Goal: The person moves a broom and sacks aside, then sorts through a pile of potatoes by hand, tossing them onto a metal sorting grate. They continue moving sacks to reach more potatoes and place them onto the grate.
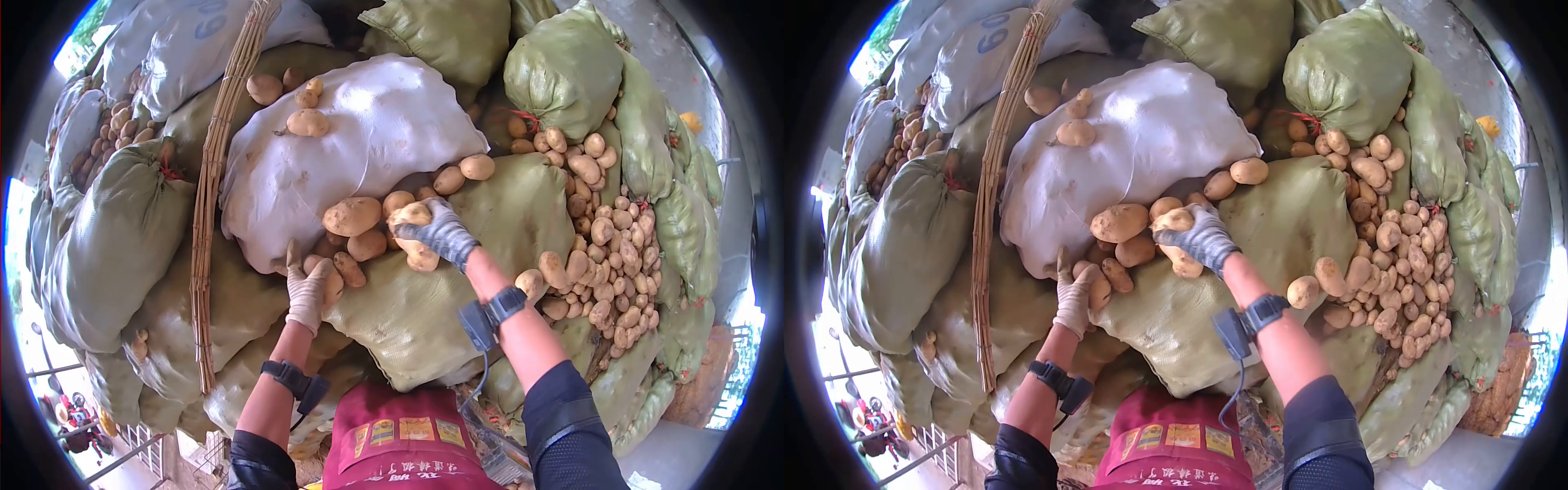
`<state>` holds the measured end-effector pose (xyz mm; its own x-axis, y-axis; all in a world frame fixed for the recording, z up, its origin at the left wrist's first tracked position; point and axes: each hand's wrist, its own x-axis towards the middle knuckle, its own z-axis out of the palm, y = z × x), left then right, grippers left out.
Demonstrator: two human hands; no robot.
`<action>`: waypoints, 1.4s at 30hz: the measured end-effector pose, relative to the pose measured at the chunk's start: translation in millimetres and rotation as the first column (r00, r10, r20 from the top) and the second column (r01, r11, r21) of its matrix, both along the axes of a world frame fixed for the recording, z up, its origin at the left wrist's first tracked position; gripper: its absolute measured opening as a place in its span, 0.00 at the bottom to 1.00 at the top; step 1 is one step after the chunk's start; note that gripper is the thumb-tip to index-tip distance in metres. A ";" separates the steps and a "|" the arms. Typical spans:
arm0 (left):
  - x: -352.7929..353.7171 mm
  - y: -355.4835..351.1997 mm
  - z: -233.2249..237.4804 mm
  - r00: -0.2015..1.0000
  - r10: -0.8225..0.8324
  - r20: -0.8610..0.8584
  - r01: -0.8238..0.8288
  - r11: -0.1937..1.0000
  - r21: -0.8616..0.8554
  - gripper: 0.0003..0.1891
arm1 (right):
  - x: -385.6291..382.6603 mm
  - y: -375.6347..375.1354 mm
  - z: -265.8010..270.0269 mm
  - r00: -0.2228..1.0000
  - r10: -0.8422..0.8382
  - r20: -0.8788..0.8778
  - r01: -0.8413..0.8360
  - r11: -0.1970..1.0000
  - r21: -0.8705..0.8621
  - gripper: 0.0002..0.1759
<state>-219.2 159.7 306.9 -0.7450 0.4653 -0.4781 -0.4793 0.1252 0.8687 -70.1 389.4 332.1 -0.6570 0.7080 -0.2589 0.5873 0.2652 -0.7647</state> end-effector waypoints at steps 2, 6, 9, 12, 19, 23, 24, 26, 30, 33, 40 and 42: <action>10.1 7.6 -36.4 0.820 -0.044 -0.570 -0.158 0.941 -0.300 0.47 | -19.0 -9.9 2.4 0.983 -0.004 0.184 -0.027 0.986 0.162 0.53; 8.2 24.4 -24.7 0.747 -0.176 -0.641 -0.222 0.843 -0.490 0.44 | -21.6 3.6 -14.3 0.960 0.009 0.281 -0.047 0.990 0.130 0.61; 1.8 30.2 -41.0 0.740 -0.254 -0.622 -0.189 0.810 -0.556 0.43 | 7.3 -11.6 3.0 1.000 -0.008 0.021 0.008 1.000 0.013 0.51; 1.8 27.1 -50.5 0.665 -0.278 -0.693 -0.272 0.774 -0.572 0.43 | 81.1 -52.5 30.0 0.811 -0.285 -0.510 -0.016 0.862 -0.506 0.38; -24.8 19.3 -97.0 0.904 -0.128 -0.409 -0.069 0.898 -0.434 0.27 | 380.7 -197.7 -3.2 0.482 -0.813 -0.326 0.494 0.560 -0.665 0.26; -9.1 22.5 -56.4 0.932 -0.229 -0.281 0.017 0.801 -0.598 0.31 | 595.0 -368.6 -3.0 0.119 -0.943 0.311 0.942 0.008 -0.335 0.25; 17.5 26.6 -42.0 0.931 -0.127 -0.343 -0.048 0.888 -0.457 0.33 | 627.1 -412.4 19.4 -0.044 -0.865 0.500 0.989 -0.110 -0.103 0.27; 21.9 24.0 -30.6 0.851 -0.114 -0.513 -0.106 0.919 -0.381 0.38 | 702.3 -501.2 37.7 -0.297 -0.716 0.631 0.952 -0.177 0.248 0.29; 9.9 21.9 -54.5 0.628 -0.194 -0.754 -0.266 0.856 -0.443 0.44 | 816.4 -552.3 -26.8 -0.295 -0.732 0.614 0.815 0.143 0.562 0.29; 20.6 26.9 -33.2 0.651 -0.271 -0.709 -0.322 0.747 -0.582 0.45 | 748.9 -361.1 -89.8 0.293 -0.797 0.529 0.778 0.520 0.352 0.25; 18.6 22.1 -36.1 0.685 -0.175 -0.707 -0.291 0.825 -0.485 0.46 | 133.0 -72.3 39.2 0.976 0.126 -0.179 -0.013 0.850 0.527 0.29; 20.4 21.3 -35.3 0.720 -0.163 -0.675 -0.251 0.845 -0.473 0.47 | 32.2 -47.3 34.4 0.956 0.270 -0.114 -0.133 0.749 0.649 0.23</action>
<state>-198.9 181.0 271.6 -0.9625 0.2710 0.0115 0.1856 0.6271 0.7565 -37.9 342.1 366.5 -0.7901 0.5098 0.3404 0.3267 0.8201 -0.4698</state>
